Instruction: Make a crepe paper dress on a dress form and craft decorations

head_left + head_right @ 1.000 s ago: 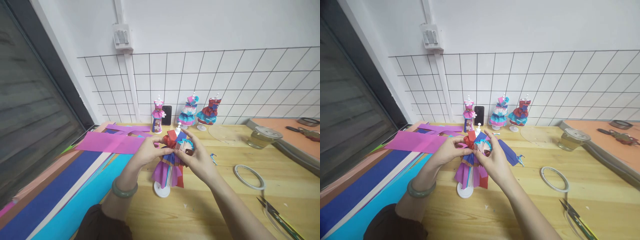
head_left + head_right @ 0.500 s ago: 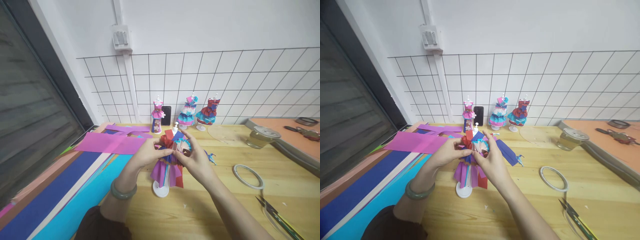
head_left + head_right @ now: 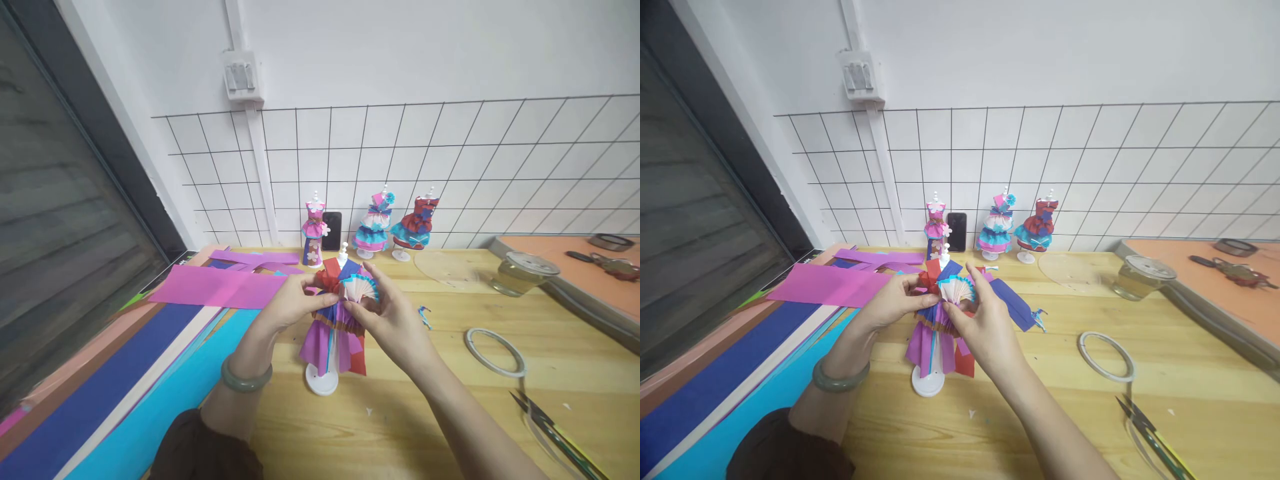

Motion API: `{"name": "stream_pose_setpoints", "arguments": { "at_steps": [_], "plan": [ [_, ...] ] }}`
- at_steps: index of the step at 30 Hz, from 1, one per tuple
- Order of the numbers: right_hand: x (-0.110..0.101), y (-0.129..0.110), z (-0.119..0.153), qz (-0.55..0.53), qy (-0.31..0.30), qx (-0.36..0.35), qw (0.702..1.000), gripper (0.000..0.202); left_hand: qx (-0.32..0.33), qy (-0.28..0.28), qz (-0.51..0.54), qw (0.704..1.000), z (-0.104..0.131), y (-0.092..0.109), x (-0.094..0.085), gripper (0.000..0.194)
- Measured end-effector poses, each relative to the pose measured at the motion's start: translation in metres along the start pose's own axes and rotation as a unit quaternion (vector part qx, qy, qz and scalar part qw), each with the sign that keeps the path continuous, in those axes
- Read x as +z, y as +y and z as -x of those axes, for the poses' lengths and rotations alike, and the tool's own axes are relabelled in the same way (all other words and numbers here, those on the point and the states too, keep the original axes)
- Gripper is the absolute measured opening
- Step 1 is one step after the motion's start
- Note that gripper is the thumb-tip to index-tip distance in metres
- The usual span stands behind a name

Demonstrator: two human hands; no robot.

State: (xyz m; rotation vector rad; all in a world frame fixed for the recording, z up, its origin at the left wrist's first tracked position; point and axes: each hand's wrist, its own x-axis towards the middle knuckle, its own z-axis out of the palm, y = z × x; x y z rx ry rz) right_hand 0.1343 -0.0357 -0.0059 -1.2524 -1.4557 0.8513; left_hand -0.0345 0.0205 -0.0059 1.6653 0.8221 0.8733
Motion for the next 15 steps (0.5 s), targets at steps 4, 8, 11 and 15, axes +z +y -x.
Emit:
{"name": "stream_pose_setpoints", "arguments": {
  "at_steps": [4, 8, 11, 15],
  "plan": [
    [-0.0015, -0.0013, 0.0006, 0.072, 0.028, -0.022, 0.997, 0.072, 0.003, 0.008, -0.005, 1.000, 0.0003, 0.0001, -0.0004, 0.034],
    [-0.0032, -0.0039, 0.0004, 0.085, 0.029, -0.031, 0.996, 0.074, 0.003, 0.015, -0.015, 1.000, 0.0000, 0.0013, -0.0011, 0.035],
    [-0.0031, -0.0050, 0.0006, 0.092, 0.032, -0.033, 0.995, 0.074, -0.002, 0.012, -0.003, 1.000, -0.0006, 0.0010, -0.0019, 0.035],
    [-0.0026, -0.0036, 0.0003, 0.064, 0.024, -0.044, 0.997, 0.072, -0.011, 0.002, 0.008, 1.000, -0.0011, -0.0005, -0.0033, 0.036]
  ]
}}
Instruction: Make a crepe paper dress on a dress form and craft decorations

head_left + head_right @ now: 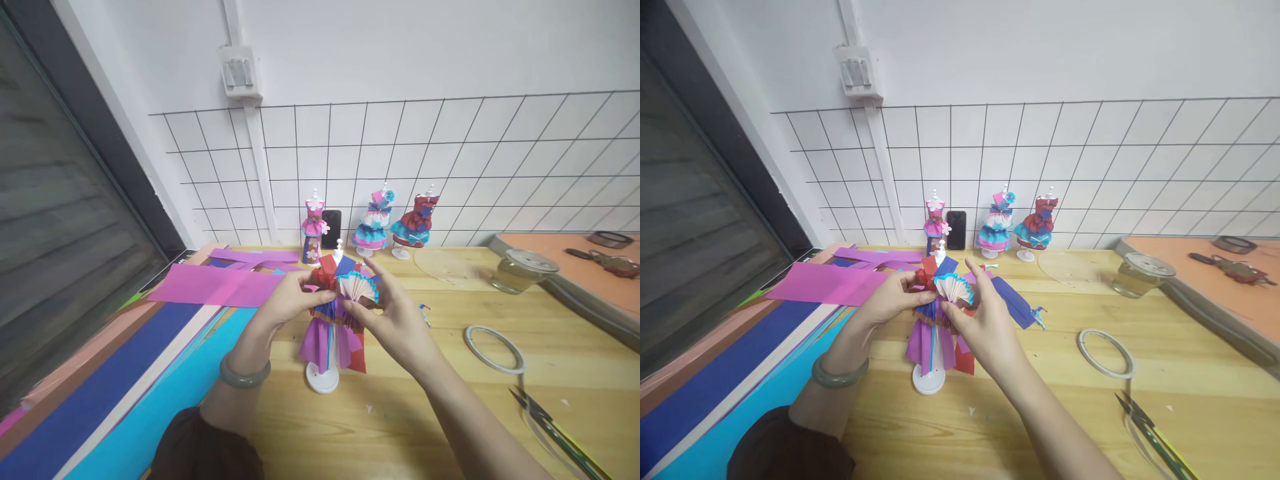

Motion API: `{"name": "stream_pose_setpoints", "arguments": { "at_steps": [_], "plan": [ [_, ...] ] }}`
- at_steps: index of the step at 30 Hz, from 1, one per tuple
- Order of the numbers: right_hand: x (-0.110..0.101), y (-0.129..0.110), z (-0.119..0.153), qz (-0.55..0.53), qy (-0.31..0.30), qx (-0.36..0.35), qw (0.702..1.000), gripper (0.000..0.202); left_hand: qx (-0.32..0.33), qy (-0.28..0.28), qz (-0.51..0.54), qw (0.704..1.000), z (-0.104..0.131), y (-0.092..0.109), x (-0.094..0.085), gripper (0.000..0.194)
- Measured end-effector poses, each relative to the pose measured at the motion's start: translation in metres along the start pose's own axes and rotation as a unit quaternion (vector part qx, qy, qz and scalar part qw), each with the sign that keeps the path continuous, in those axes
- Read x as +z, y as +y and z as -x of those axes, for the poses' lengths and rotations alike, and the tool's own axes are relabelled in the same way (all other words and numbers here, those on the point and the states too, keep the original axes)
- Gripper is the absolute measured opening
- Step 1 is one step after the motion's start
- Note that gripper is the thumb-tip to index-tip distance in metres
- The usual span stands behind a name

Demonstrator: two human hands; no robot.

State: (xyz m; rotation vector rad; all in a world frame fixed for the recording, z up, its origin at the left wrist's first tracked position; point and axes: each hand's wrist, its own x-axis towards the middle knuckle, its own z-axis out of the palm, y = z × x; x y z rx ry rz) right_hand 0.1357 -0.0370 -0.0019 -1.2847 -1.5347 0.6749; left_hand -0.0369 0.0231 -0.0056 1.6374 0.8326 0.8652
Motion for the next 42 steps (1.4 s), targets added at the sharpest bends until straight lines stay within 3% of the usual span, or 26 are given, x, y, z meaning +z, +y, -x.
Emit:
{"name": "stream_pose_setpoints", "arguments": {
  "at_steps": [6, 13, 21, 29, 37, 42],
  "plan": [
    [-0.0008, 0.0014, -0.0050, -0.098, -0.031, 0.027, 0.994, 0.066, -0.003, -0.011, 0.009, 1.000, -0.0004, -0.0019, -0.0019, 0.036],
    [-0.0011, 0.0006, -0.0066, -0.128, -0.056, 0.052, 0.989, 0.071, -0.007, -0.014, 0.033, 0.999, -0.0008, -0.0032, -0.0016, 0.037],
    [0.0011, -0.0015, -0.0054, -0.180, -0.074, 0.030, 0.980, 0.067, -0.012, -0.017, 0.029, 0.999, 0.0000, -0.0022, -0.0008, 0.037],
    [-0.0012, 0.0005, -0.0043, -0.150, -0.086, 0.022, 0.985, 0.070, -0.004, -0.017, 0.024, 1.000, 0.0004, -0.0008, -0.0005, 0.036],
    [0.0041, 0.0035, 0.0004, -0.050, -0.029, -0.022, 0.998, 0.073, -0.011, -0.024, 0.019, 0.999, 0.0007, 0.0010, 0.0015, 0.036],
    [0.0026, -0.0008, 0.0027, -0.030, -0.033, -0.026, 0.999, 0.072, -0.022, -0.029, 0.027, 0.999, 0.0015, 0.0018, 0.0014, 0.036]
  ]
}}
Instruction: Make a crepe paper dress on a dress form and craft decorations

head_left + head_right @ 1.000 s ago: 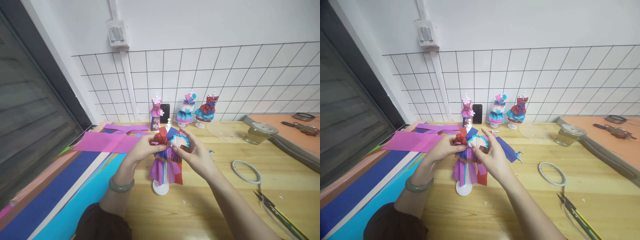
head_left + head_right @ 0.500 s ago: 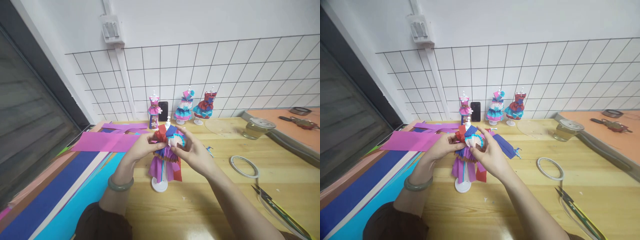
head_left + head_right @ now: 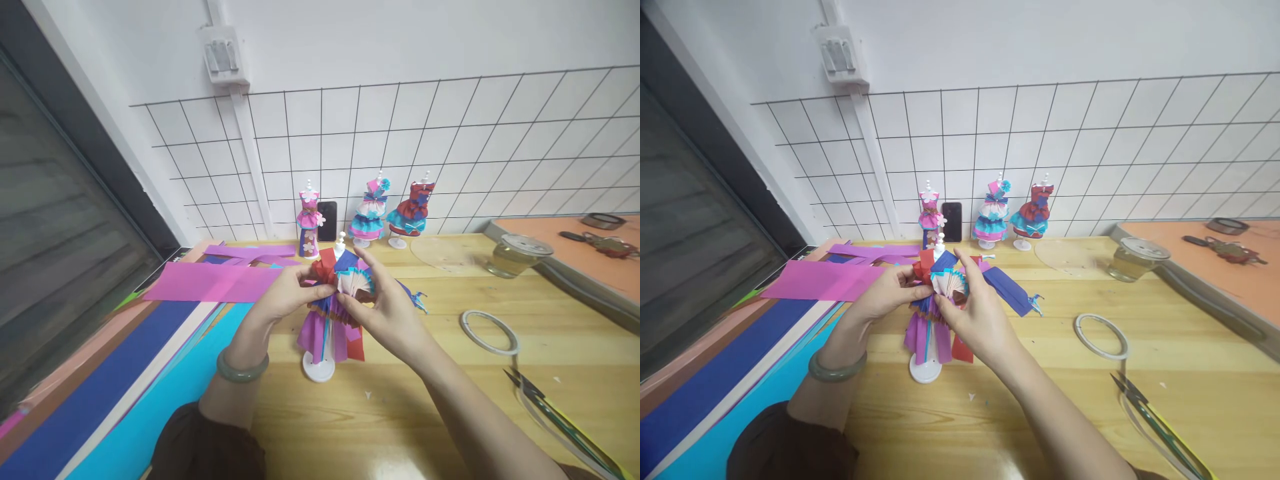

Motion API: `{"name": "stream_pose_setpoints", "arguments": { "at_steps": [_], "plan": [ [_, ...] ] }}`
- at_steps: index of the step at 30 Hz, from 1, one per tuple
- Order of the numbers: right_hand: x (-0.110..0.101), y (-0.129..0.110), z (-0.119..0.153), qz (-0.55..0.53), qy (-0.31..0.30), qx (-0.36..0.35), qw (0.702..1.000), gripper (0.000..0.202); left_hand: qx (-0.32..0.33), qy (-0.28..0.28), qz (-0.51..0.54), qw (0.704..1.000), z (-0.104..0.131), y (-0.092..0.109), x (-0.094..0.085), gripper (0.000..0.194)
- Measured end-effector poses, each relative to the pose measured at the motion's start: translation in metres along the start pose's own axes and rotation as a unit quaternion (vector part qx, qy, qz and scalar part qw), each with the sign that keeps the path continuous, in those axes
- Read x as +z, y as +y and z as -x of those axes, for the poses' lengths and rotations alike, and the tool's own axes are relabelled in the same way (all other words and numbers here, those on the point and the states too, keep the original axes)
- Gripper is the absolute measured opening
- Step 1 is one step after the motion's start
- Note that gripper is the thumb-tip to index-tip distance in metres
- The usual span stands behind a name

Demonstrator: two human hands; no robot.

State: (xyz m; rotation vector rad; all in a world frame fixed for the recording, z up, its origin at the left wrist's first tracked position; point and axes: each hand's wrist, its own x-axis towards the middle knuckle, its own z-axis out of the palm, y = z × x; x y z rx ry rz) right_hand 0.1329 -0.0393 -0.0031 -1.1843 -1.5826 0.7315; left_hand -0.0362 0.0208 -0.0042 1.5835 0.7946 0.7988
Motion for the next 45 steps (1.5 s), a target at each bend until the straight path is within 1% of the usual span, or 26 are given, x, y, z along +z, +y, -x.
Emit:
{"name": "stream_pose_setpoints", "arguments": {
  "at_steps": [3, 6, 11, 17, 20, 26, 28, 31, 33, 37, 41, 45],
  "plan": [
    [-0.002, -0.001, 0.000, -0.021, -0.008, -0.004, 1.000, 0.069, 0.007, 0.005, -0.005, 1.000, 0.000, -0.001, -0.001, 0.033],
    [-0.002, -0.001, -0.001, -0.039, -0.007, -0.002, 0.999, 0.066, 0.010, 0.012, -0.007, 1.000, 0.000, -0.001, -0.001, 0.034],
    [0.000, -0.002, -0.001, 0.009, 0.008, -0.030, 0.999, 0.064, 0.015, -0.012, 0.007, 1.000, -0.002, -0.002, 0.001, 0.036],
    [-0.001, -0.004, 0.000, 0.062, 0.022, -0.038, 0.997, 0.066, 0.026, -0.016, -0.008, 1.000, -0.001, -0.001, 0.002, 0.038],
    [-0.001, -0.003, 0.000, 0.079, 0.026, -0.043, 0.996, 0.068, 0.031, -0.009, -0.016, 0.999, 0.000, 0.002, 0.006, 0.038],
    [0.000, -0.002, 0.000, 0.090, 0.027, -0.044, 0.995, 0.068, 0.028, 0.013, 0.005, 1.000, 0.002, 0.007, 0.014, 0.038],
    [0.000, 0.001, -0.001, 0.078, 0.023, -0.039, 0.996, 0.069, 0.026, 0.016, 0.000, 1.000, 0.001, 0.007, 0.013, 0.037],
    [-0.001, 0.004, -0.002, 0.037, 0.003, -0.026, 0.999, 0.072, 0.024, 0.005, 0.001, 1.000, -0.001, 0.002, 0.009, 0.034],
    [-0.003, 0.005, -0.003, -0.004, -0.021, -0.019, 1.000, 0.074, 0.025, 0.002, 0.006, 1.000, -0.002, -0.001, 0.006, 0.034],
    [-0.007, 0.005, -0.005, -0.084, -0.070, -0.014, 0.994, 0.071, 0.022, 0.019, 0.006, 1.000, -0.004, -0.006, 0.004, 0.035],
    [-0.008, 0.006, -0.007, -0.076, -0.055, -0.024, 0.995, 0.067, 0.021, 0.012, -0.016, 1.000, -0.003, -0.004, 0.003, 0.035],
    [-0.007, 0.008, -0.007, -0.046, -0.038, -0.034, 0.998, 0.067, 0.022, -0.003, -0.040, 0.999, -0.001, -0.003, 0.003, 0.041]
  ]
}}
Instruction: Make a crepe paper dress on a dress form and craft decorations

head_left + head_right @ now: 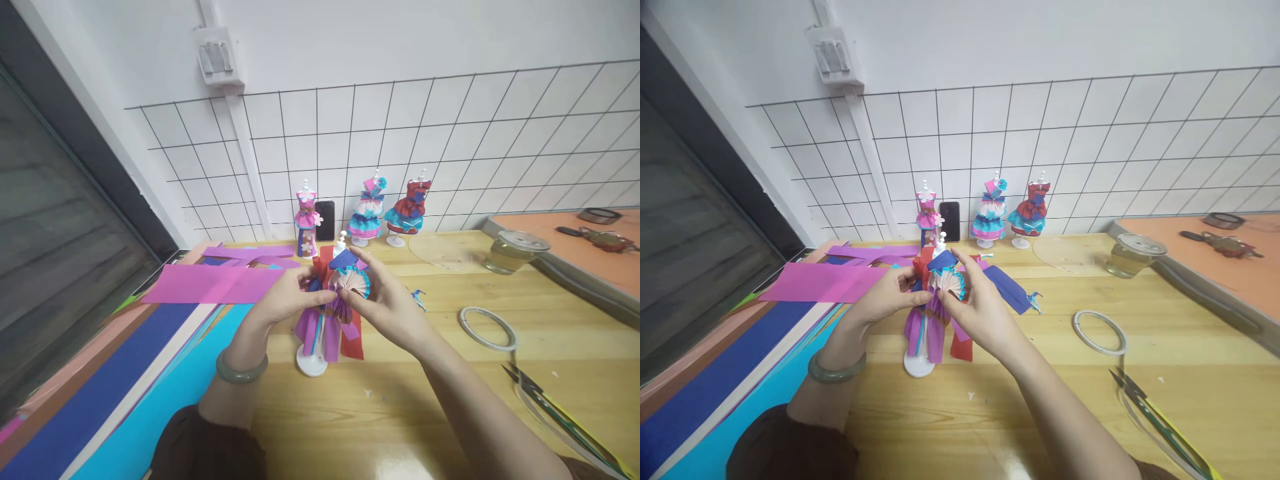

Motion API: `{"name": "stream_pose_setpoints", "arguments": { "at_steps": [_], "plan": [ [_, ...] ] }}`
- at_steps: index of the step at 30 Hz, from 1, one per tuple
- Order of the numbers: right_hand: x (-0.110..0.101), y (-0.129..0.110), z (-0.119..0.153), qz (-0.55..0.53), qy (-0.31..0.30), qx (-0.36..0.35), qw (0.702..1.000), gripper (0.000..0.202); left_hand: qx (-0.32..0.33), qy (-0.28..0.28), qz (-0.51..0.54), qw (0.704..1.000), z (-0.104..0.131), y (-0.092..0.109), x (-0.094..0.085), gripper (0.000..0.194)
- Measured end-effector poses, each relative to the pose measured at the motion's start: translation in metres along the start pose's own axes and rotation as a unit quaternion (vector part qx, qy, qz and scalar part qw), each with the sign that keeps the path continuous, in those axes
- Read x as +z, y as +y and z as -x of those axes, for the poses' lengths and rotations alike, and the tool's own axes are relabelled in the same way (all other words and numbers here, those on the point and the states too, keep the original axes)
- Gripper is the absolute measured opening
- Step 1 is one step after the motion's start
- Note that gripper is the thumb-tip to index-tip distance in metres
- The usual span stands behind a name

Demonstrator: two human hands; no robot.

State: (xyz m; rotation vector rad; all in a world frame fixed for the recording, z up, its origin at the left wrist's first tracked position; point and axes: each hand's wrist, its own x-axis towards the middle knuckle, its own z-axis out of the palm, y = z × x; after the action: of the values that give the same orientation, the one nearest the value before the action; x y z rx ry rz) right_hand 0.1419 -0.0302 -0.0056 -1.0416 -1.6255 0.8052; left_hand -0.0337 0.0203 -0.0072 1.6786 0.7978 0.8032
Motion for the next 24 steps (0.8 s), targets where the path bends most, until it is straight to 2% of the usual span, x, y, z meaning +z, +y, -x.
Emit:
{"name": "stream_pose_setpoints", "arguments": {
  "at_steps": [6, 15, 24],
  "plan": [
    [-0.0004, -0.0008, 0.0007, 0.024, 0.003, 0.006, 1.000, 0.067, 0.004, 0.008, 0.009, 1.000, -0.0004, -0.0008, 0.0044, 0.038],
    [-0.0021, -0.0017, 0.0011, 0.008, -0.005, 0.011, 1.000, 0.068, 0.021, 0.025, -0.008, 0.999, -0.0027, -0.0038, 0.0038, 0.034],
    [-0.0081, -0.0035, -0.0003, 0.004, -0.012, 0.030, 0.999, 0.068, 0.016, 0.035, 0.019, 0.999, -0.0015, -0.0008, 0.0038, 0.032]
  ]
}}
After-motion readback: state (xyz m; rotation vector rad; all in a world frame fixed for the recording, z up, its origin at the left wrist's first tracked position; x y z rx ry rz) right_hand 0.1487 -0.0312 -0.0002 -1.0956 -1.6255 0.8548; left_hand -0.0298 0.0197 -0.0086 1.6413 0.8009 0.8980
